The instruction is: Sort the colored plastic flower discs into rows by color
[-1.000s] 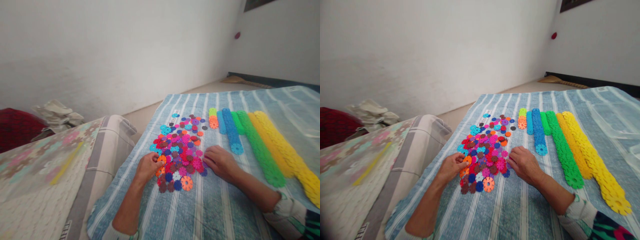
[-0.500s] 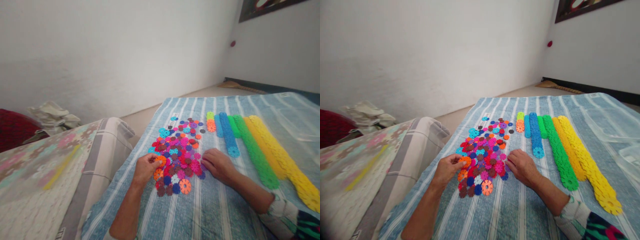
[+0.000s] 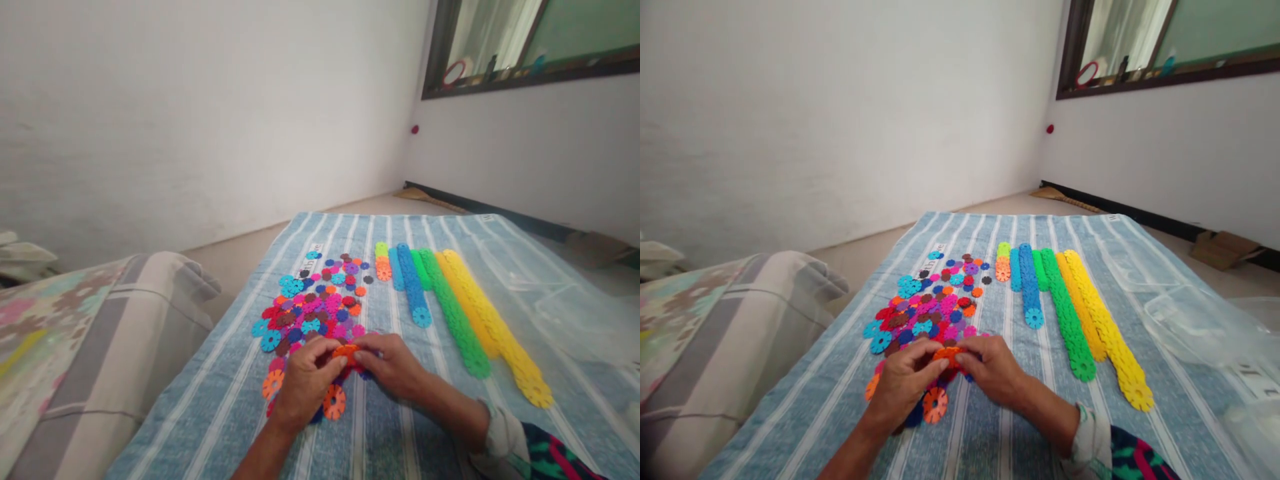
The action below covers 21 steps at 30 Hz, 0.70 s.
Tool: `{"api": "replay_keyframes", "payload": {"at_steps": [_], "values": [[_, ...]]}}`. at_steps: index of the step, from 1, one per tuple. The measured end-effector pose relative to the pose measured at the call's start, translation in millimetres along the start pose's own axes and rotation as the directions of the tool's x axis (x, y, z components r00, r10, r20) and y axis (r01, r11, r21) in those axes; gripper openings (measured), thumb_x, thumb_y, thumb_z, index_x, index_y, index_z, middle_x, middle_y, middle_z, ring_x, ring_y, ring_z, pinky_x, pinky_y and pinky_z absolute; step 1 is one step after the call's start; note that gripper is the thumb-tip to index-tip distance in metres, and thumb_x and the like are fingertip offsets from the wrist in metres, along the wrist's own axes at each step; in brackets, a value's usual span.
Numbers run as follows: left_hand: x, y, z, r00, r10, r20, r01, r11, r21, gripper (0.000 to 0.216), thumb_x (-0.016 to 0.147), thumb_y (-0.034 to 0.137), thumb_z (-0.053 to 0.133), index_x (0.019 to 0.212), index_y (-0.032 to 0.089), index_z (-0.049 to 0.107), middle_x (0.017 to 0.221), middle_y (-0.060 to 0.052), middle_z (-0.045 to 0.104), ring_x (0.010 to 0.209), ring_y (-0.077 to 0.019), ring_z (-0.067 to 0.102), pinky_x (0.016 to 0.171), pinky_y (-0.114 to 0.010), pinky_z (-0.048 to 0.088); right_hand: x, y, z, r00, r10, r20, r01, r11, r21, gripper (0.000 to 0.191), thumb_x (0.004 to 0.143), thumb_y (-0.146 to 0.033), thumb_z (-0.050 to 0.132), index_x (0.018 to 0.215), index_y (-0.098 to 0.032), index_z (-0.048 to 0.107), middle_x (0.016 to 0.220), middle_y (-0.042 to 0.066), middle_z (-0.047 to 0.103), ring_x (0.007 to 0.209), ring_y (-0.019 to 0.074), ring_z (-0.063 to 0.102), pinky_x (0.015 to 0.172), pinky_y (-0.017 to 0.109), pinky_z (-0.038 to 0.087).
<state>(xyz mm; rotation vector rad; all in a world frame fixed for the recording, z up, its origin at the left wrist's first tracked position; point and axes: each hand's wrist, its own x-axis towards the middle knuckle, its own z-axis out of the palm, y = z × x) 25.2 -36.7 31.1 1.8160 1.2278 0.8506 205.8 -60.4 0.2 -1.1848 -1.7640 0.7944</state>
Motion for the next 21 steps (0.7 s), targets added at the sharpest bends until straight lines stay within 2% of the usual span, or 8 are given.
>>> {"api": "replay_keyframes", "payload": {"at_steps": [3, 6, 8, 12, 14, 16, 18, 21], "values": [[1, -4, 0, 1.000, -0.013, -0.007, 0.013, 1.000, -0.008, 0.016, 0.072, 0.030, 0.062, 0.074, 0.021, 0.075, 0.068, -0.001, 0.066, 0.065, -0.0146, 0.057, 0.062, -0.024, 0.045, 1, 3, -3, 0.996, 0.038, 0.075, -0.042, 0.998, 0.052, 0.024, 0.087, -0.032, 0.052, 0.070, -0.021, 0.065, 0.061, -0.004, 0.059, 0.057, 0.0134, 0.052, 0.057, 0.023, 0.042], [2, -9, -1, 0.998, -0.046, -0.030, 0.044, 0.997, -0.067, 0.020, 0.073, 0.034, 0.062, 0.076, 0.020, 0.076, 0.070, -0.002, 0.068, 0.065, -0.0161, 0.060, 0.062, -0.025, 0.047, 3, 3, -10, 0.992, 0.048, 0.118, -0.048, 0.999, -0.008, 0.024, 0.087, -0.029, 0.049, 0.072, -0.022, 0.066, 0.066, -0.003, 0.064, 0.061, 0.0147, 0.057, 0.060, 0.024, 0.045], [3, -12, -2, 0.995, -0.059, -0.075, 0.053, 0.995, -0.090, 0.021, 0.074, 0.035, 0.062, 0.077, 0.020, 0.076, 0.072, -0.002, 0.069, 0.065, -0.0165, 0.061, 0.063, -0.026, 0.049, 7, 4, -20, 0.993, 0.056, 0.101, -0.049, 0.996, -0.076, 0.024, 0.088, -0.026, 0.048, 0.076, -0.021, 0.069, 0.070, -0.002, 0.068, 0.064, 0.0149, 0.060, 0.062, 0.024, 0.046], [4, -19, -4, 0.987, -0.057, -0.148, 0.041, 0.993, -0.111, 0.021, 0.074, 0.036, 0.063, 0.078, 0.020, 0.076, 0.074, -0.003, 0.071, 0.068, -0.0176, 0.063, 0.069, -0.027, 0.051, 33, 13, -57, 0.998, 0.052, -0.028, -0.058, 0.947, -0.315, 0.021, 0.089, -0.024, 0.051, 0.084, -0.019, 0.071, 0.079, 0.001, 0.072, 0.073, 0.0152, 0.064, 0.068, 0.023, 0.044], [4, -22, -4, 0.985, -0.060, -0.162, 0.041, 0.992, -0.115, 0.021, 0.073, 0.035, 0.064, 0.079, 0.020, 0.076, 0.074, -0.003, 0.072, 0.069, -0.0181, 0.064, 0.070, -0.028, 0.052, 53, 20, -78, 0.990, 0.109, -0.086, -0.137, 0.870, -0.474, 0.023, 0.091, -0.025, 0.051, 0.083, -0.018, 0.071, 0.077, 0.002, 0.071, 0.072, 0.0155, 0.064, 0.066, 0.023, 0.041], [3, -24, -4, 0.984, -0.056, -0.169, 0.037, 0.993, -0.115, 0.021, 0.073, 0.035, 0.064, 0.080, 0.020, 0.076, 0.075, -0.003, 0.072, 0.070, -0.0183, 0.064, 0.070, -0.028, 0.052, 74, 27, -97, 0.973, 0.191, -0.127, -0.228, 0.729, -0.645, 0.025, 0.093, -0.025, 0.048, 0.088, -0.017, 0.072, 0.078, 0.004, 0.072, 0.072, 0.0159, 0.064, 0.063, 0.023, 0.038], [2, -25, -4, 0.984, -0.040, -0.176, 0.020, 0.993, -0.113, 0.021, 0.073, 0.035, 0.064, 0.080, 0.019, 0.076, 0.076, -0.004, 0.072, 0.071, -0.0184, 0.064, 0.070, -0.028, 0.052, 93, 32, -109, 0.960, 0.253, -0.119, -0.246, 0.564, -0.788, 0.027, 0.094, -0.024, 0.046, 0.090, -0.018, 0.072, 0.085, 0.005, 0.073, 0.077, 0.0163, 0.064, 0.063, 0.024, 0.036], [2, -25, -4, 0.982, -0.019, -0.190, -0.001, 0.995, -0.104, 0.021, 0.074, 0.036, 0.063, 0.079, 0.020, 0.076, 0.077, -0.004, 0.072, 0.071, -0.0186, 0.065, 0.070, -0.028, 0.052, 113, 38, -116, 0.950, 0.298, -0.095, -0.234, 0.472, -0.850, 0.027, 0.093, -0.022, 0.047, 0.085, -0.019, 0.072, 0.088, 0.008, 0.072, 0.081, 0.0175, 0.064, 0.062, 0.024, 0.034]]}}
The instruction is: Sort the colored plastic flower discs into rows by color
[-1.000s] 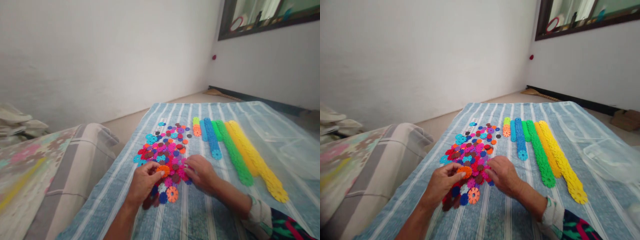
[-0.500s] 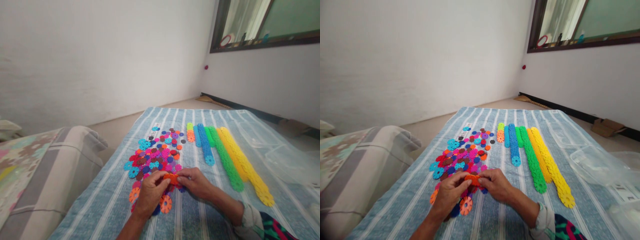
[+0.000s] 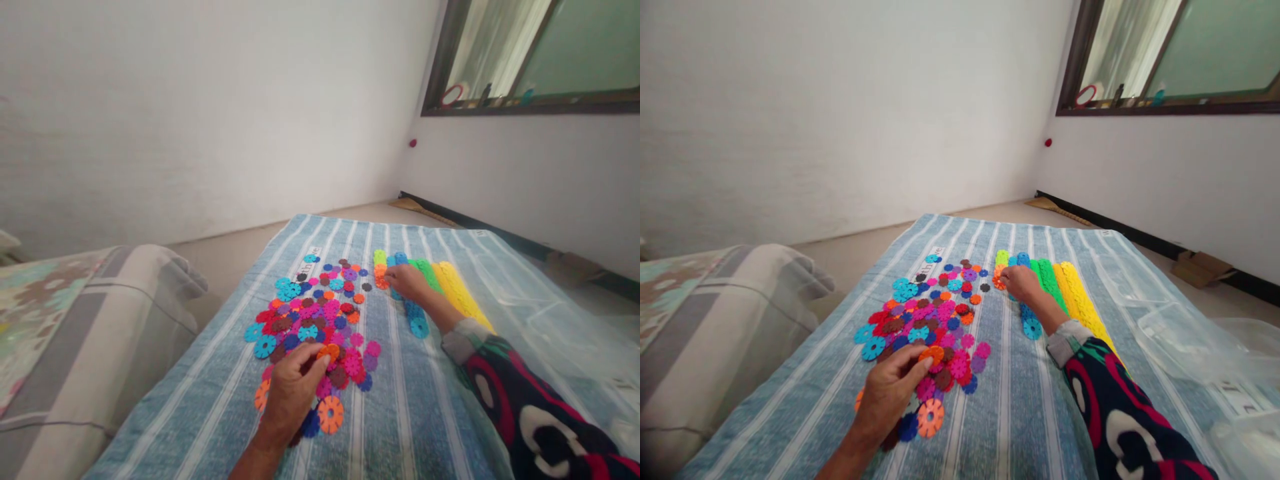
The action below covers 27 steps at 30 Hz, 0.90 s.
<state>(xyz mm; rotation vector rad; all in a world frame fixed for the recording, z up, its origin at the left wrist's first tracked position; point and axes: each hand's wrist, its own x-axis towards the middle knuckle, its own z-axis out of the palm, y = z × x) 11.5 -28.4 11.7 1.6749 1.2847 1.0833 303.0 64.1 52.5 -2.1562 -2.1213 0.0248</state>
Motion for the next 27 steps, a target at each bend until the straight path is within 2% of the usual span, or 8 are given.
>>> {"api": "replay_keyframes", "payload": {"at_steps": [3, 8, 14, 17, 20, 21, 24, 27], "values": [[0, 1, -1, 1.000, 0.004, 0.004, -0.004, 1.000, 0.011, 0.021, 0.074, 0.036, 0.062, 0.078, 0.020, 0.076, 0.075, -0.003, 0.072, 0.069, -0.0180, 0.064, 0.069, -0.027, 0.052, 12, 0, 3, 0.999, 0.011, 0.052, -0.009, 0.999, -0.046, 0.026, 0.092, -0.021, 0.048, 0.083, -0.018, 0.073, 0.088, 0.009, 0.072, 0.081, 0.0178, 0.064, 0.062, 0.024, 0.034], [0, -1, 0, 0.999, 0.035, 0.024, -0.036, 0.999, 0.041, 0.020, 0.075, 0.035, 0.062, 0.078, 0.021, 0.076, 0.073, -0.002, 0.071, 0.068, -0.0169, 0.064, 0.064, -0.025, 0.049, 21, 1, 8, 0.992, 0.054, 0.114, -0.041, 0.993, -0.113, 0.024, 0.091, -0.020, 0.048, 0.091, -0.016, 0.072, 0.092, 0.010, 0.071, 0.083, 0.0171, 0.065, 0.063, 0.023, 0.035], [0, -1, -1, 0.999, 0.038, 0.035, -0.039, 0.998, 0.043, 0.020, 0.076, 0.034, 0.060, 0.078, 0.022, 0.076, 0.073, -0.001, 0.071, 0.067, -0.0166, 0.063, 0.065, -0.025, 0.050, 22, 3, 8, 0.990, 0.098, 0.101, -0.081, 0.985, -0.154, 0.025, 0.093, -0.021, 0.047, 0.097, -0.012, 0.070, 0.093, 0.015, 0.071, 0.085, 0.0207, 0.067, 0.064, 0.024, 0.039], [0, -1, -1, 0.998, 0.047, 0.034, -0.048, 0.998, 0.041, 0.019, 0.077, 0.033, 0.060, 0.079, 0.022, 0.076, 0.074, -0.001, 0.071, 0.069, -0.0165, 0.064, 0.066, -0.025, 0.050, 11, -7, 4, 0.994, 0.074, 0.081, -0.062, 0.987, -0.149, 0.025, 0.094, -0.026, 0.049, 0.097, -0.016, 0.071, 0.097, 0.015, 0.071, 0.089, 0.0228, 0.067, 0.066, 0.026, 0.041], [0, -3, -1, 0.998, 0.062, 0.029, -0.064, 0.997, 0.048, 0.018, 0.078, 0.032, 0.060, 0.079, 0.022, 0.075, 0.075, -0.001, 0.071, 0.070, -0.0162, 0.065, 0.067, -0.025, 0.050, -13, -29, -1, 0.997, -0.036, 0.066, 0.040, 0.997, -0.069, 0.024, 0.095, -0.030, 0.050, 0.095, -0.023, 0.072, 0.097, 0.010, 0.073, 0.088, 0.0211, 0.067, 0.067, 0.026, 0.043], [0, -4, -1, 0.997, 0.067, 0.031, -0.069, 0.996, 0.049, 0.018, 0.078, 0.032, 0.060, 0.080, 0.022, 0.075, 0.076, -0.001, 0.071, 0.070, -0.0162, 0.065, 0.067, -0.025, 0.050, -23, -39, -3, 0.991, -0.126, 0.044, 0.125, 0.992, 0.031, 0.023, 0.095, -0.030, 0.051, 0.093, -0.024, 0.073, 0.094, 0.009, 0.074, 0.086, 0.0204, 0.068, 0.066, 0.026, 0.043], [1, -4, -1, 0.996, 0.074, 0.043, -0.076, 0.996, 0.044, 0.019, 0.079, 0.032, 0.059, 0.081, 0.022, 0.075, 0.077, -0.001, 0.071, 0.072, -0.0165, 0.065, 0.068, -0.025, 0.050, -57, -70, -8, 0.925, -0.379, 0.029, 0.350, 0.880, 0.321, 0.025, 0.095, -0.034, 0.051, 0.087, -0.028, 0.074, 0.081, 0.003, 0.074, 0.072, 0.0172, 0.066, 0.063, 0.026, 0.044], [1, -3, -1, 0.996, 0.071, 0.057, -0.074, 0.996, 0.047, 0.020, 0.080, 0.033, 0.059, 0.082, 0.021, 0.075, 0.078, -0.001, 0.072, 0.072, -0.0166, 0.065, 0.068, -0.025, 0.050, -81, -95, -10, 0.873, -0.488, 0.016, 0.433, 0.789, 0.436, 0.023, 0.094, -0.031, 0.053, 0.087, -0.030, 0.074, 0.077, -0.002, 0.074, 0.067, 0.0146, 0.065, 0.062, 0.025, 0.044]]}}
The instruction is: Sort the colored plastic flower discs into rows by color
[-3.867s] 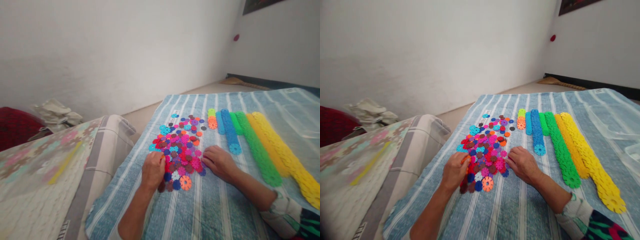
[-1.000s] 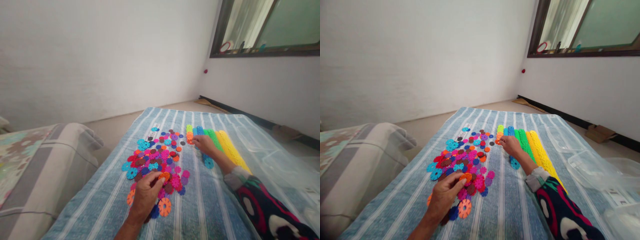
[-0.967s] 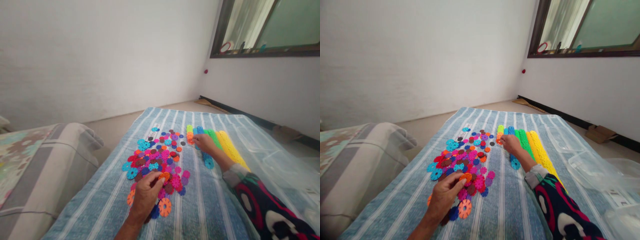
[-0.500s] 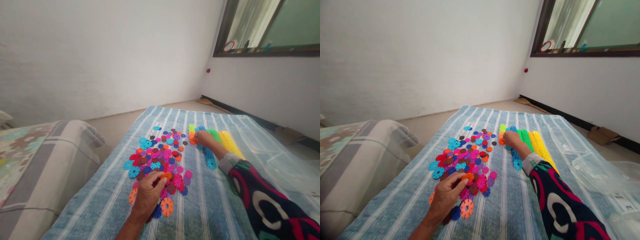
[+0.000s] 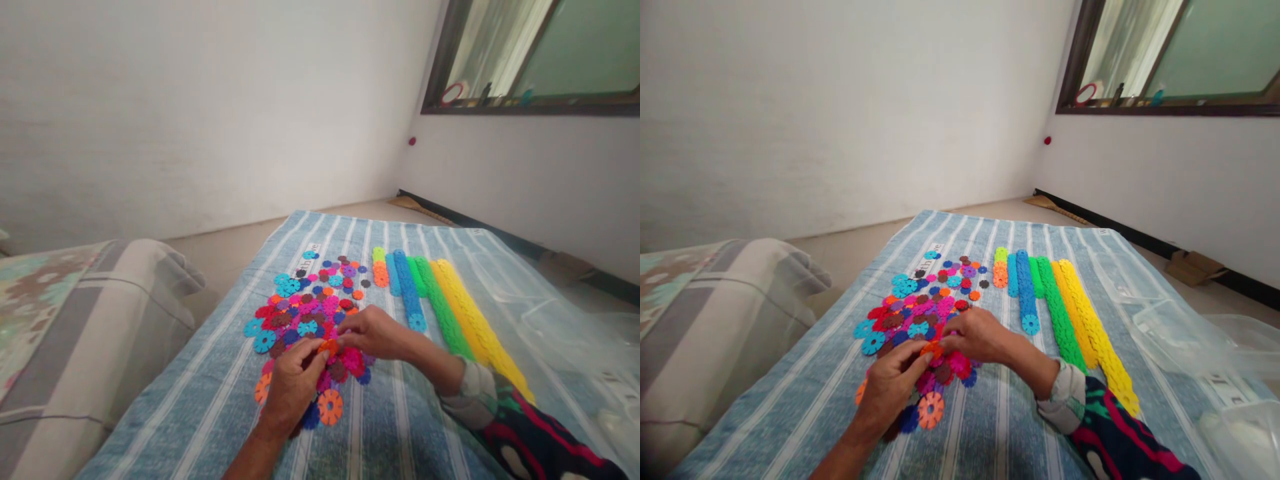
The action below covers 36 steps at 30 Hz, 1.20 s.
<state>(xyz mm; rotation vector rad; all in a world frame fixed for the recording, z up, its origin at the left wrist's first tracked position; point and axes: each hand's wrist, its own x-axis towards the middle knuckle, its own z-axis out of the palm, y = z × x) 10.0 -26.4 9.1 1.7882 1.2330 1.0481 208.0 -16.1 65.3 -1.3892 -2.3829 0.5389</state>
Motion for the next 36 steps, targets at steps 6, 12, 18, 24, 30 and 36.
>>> {"api": "replay_keyframes", "payload": {"at_steps": [6, 12, 18, 24, 30, 36], "values": [[0, -1, 0, 1.000, 0.017, 0.024, -0.017, 1.000, 0.007, 0.020, 0.081, 0.033, 0.058, 0.080, 0.022, 0.074, 0.077, -0.001, 0.071, 0.072, -0.0163, 0.065, 0.069, -0.025, 0.050, 2, -12, 13, 1.000, 0.003, -0.018, -0.003, 1.000, -0.023, 0.016, 0.088, -0.020, 0.059, 0.085, -0.024, 0.075, 0.074, -0.003, 0.073, 0.067, 0.0125, 0.064, 0.060, 0.022, 0.041], [3, -5, -6, 0.993, -0.001, -0.116, 0.005, 0.999, 0.033, 0.019, 0.076, 0.035, 0.061, 0.082, 0.022, 0.074, 0.081, -0.001, 0.073, 0.073, -0.0178, 0.066, 0.072, -0.027, 0.052, 13, 33, -22, 0.992, 0.115, -0.052, -0.121, 0.983, -0.138, 0.022, 0.089, -0.017, 0.053, 0.084, -0.020, 0.074, 0.076, 0.003, 0.072, 0.068, 0.0151, 0.063, 0.061, 0.024, 0.039], [9, -6, -17, 0.983, 0.007, -0.185, 0.008, 0.997, 0.081, 0.021, 0.076, 0.036, 0.059, 0.079, 0.022, 0.074, 0.077, -0.002, 0.073, 0.073, -0.0187, 0.067, 0.075, -0.029, 0.053, 27, 97, -58, 0.893, 0.426, -0.144, -0.443, 0.773, -0.455, 0.025, 0.089, -0.015, 0.050, 0.085, -0.017, 0.074, 0.088, 0.011, 0.073, 0.082, 0.0201, 0.066, 0.063, 0.024, 0.038], [13, -12, -27, 0.965, 0.026, -0.261, 0.015, 0.988, 0.152, 0.024, 0.075, 0.040, 0.059, 0.081, 0.021, 0.074, 0.081, -0.002, 0.074, 0.075, -0.0189, 0.067, 0.075, -0.027, 0.053, 34, 112, -55, 0.883, 0.457, -0.111, -0.450, 0.752, -0.482, 0.028, 0.092, -0.016, 0.047, 0.094, -0.013, 0.074, 0.095, 0.012, 0.071, 0.089, 0.0181, 0.065, 0.067, 0.024, 0.037], [20, -19, -53, 0.956, -0.042, -0.291, 0.100, 0.977, 0.186, 0.029, 0.073, 0.044, 0.058, 0.079, 0.020, 0.073, 0.077, -0.001, 0.074, 0.069, -0.0188, 0.067, 0.070, -0.027, 0.053, 42, 123, -53, 0.838, 0.539, -0.087, -0.503, 0.701, -0.505, 0.025, 0.088, -0.016, 0.051, 0.099, -0.014, 0.073, 0.099, 0.014, 0.072, 0.091, 0.0202, 0.067, 0.069, 0.022, 0.042], [23, -24, -81, 0.957, -0.171, -0.236, 0.249, 0.902, 0.354, 0.031, 0.073, 0.044, 0.053, 0.071, 0.019, 0.070, 0.066, 0.000, 0.069, 0.067, -0.0186, 0.063, 0.064, -0.026, 0.045, 37, 111, -50, 0.839, 0.535, -0.095, -0.498, 0.688, -0.527, 0.028, 0.093, -0.024, 0.048, 0.107, -0.016, 0.071, 0.113, 0.015, 0.069, 0.102, 0.0248, 0.064, 0.073, 0.026, 0.043]]}}
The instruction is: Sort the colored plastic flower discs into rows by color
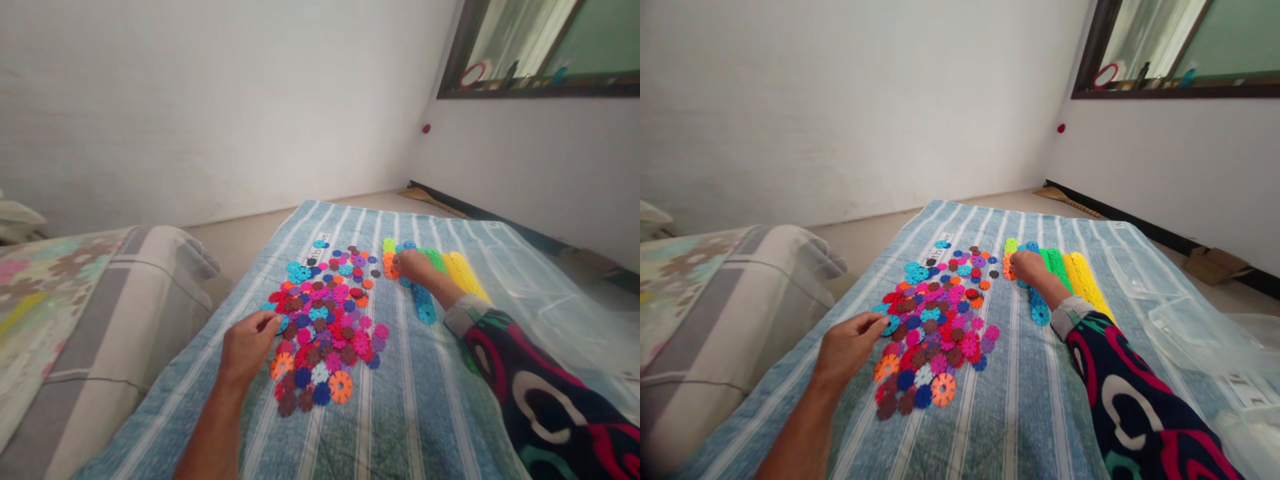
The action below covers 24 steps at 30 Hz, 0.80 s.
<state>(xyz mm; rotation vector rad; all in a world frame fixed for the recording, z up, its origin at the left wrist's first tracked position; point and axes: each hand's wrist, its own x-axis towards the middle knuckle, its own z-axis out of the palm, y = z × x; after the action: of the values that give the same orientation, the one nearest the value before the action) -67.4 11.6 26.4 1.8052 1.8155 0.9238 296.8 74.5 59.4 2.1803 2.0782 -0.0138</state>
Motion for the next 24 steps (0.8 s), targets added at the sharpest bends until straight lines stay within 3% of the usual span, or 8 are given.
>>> {"api": "replay_keyframes", "payload": {"at_steps": [4, 8, 11, 17, 24], "values": [[-1, -5, -10, 0.981, -0.014, 0.194, -0.014, 0.990, 0.141, 0.032, 0.069, 0.046, 0.053, 0.057, 0.018, 0.063, 0.053, 0.002, 0.057, 0.058, -0.0162, 0.054, 0.056, -0.026, 0.035, -23, -21, -2, 0.997, -0.075, -0.014, 0.075, 0.997, 0.015, 0.029, 0.096, -0.028, 0.046, 0.106, -0.018, 0.071, 0.106, 0.013, 0.072, 0.098, 0.0241, 0.065, 0.070, 0.027, 0.040], [-6, -9, -17, 0.918, -0.045, 0.394, -0.002, 0.993, 0.119, 0.028, 0.063, 0.045, 0.057, 0.058, 0.018, 0.062, 0.052, 0.003, 0.054, 0.054, -0.0145, 0.049, 0.052, -0.025, 0.031, -54, -48, 2, 0.969, -0.244, -0.050, 0.247, 0.965, 0.090, 0.025, 0.096, -0.029, 0.049, 0.102, -0.021, 0.071, 0.099, 0.010, 0.074, 0.092, 0.0221, 0.067, 0.065, 0.026, 0.036], [-10, -10, -20, 0.876, -0.050, 0.480, -0.016, 0.991, 0.133, 0.022, 0.060, 0.040, 0.059, 0.058, 0.018, 0.061, 0.053, 0.003, 0.054, 0.054, -0.0141, 0.048, 0.051, -0.024, 0.029, -82, -69, 8, 0.934, -0.353, -0.047, 0.356, 0.919, 0.168, 0.022, 0.095, -0.029, 0.051, 0.101, -0.022, 0.071, 0.093, 0.007, 0.075, 0.084, 0.0198, 0.068, 0.062, 0.025, 0.032], [-14, -4, -17, 0.835, -0.062, 0.546, -0.066, 0.975, 0.211, 0.013, 0.057, 0.031, 0.061, 0.056, 0.019, 0.058, 0.054, 0.004, 0.054, 0.054, -0.0130, 0.048, 0.051, -0.024, 0.027, -133, -100, 12, 0.828, -0.561, 0.012, 0.533, 0.794, 0.290, 0.019, 0.095, -0.030, 0.054, 0.094, -0.022, 0.071, 0.088, 0.004, 0.074, 0.080, 0.0173, 0.067, 0.061, 0.025, 0.031], [-14, -7, -13, 0.850, -0.036, 0.525, 0.000, 0.998, 0.068, 0.017, 0.056, 0.030, 0.060, 0.052, 0.019, 0.049, 0.047, 0.006, 0.047, 0.049, -0.0102, 0.040, 0.048, -0.023, 0.024, -155, -123, 32, 0.841, -0.538, 0.051, 0.516, 0.827, 0.225, 0.034, 0.090, -0.046, 0.057, 0.102, -0.015, 0.064, 0.097, 0.013, 0.071, 0.086, 0.0252, 0.066, 0.065, 0.029, 0.038]]}}
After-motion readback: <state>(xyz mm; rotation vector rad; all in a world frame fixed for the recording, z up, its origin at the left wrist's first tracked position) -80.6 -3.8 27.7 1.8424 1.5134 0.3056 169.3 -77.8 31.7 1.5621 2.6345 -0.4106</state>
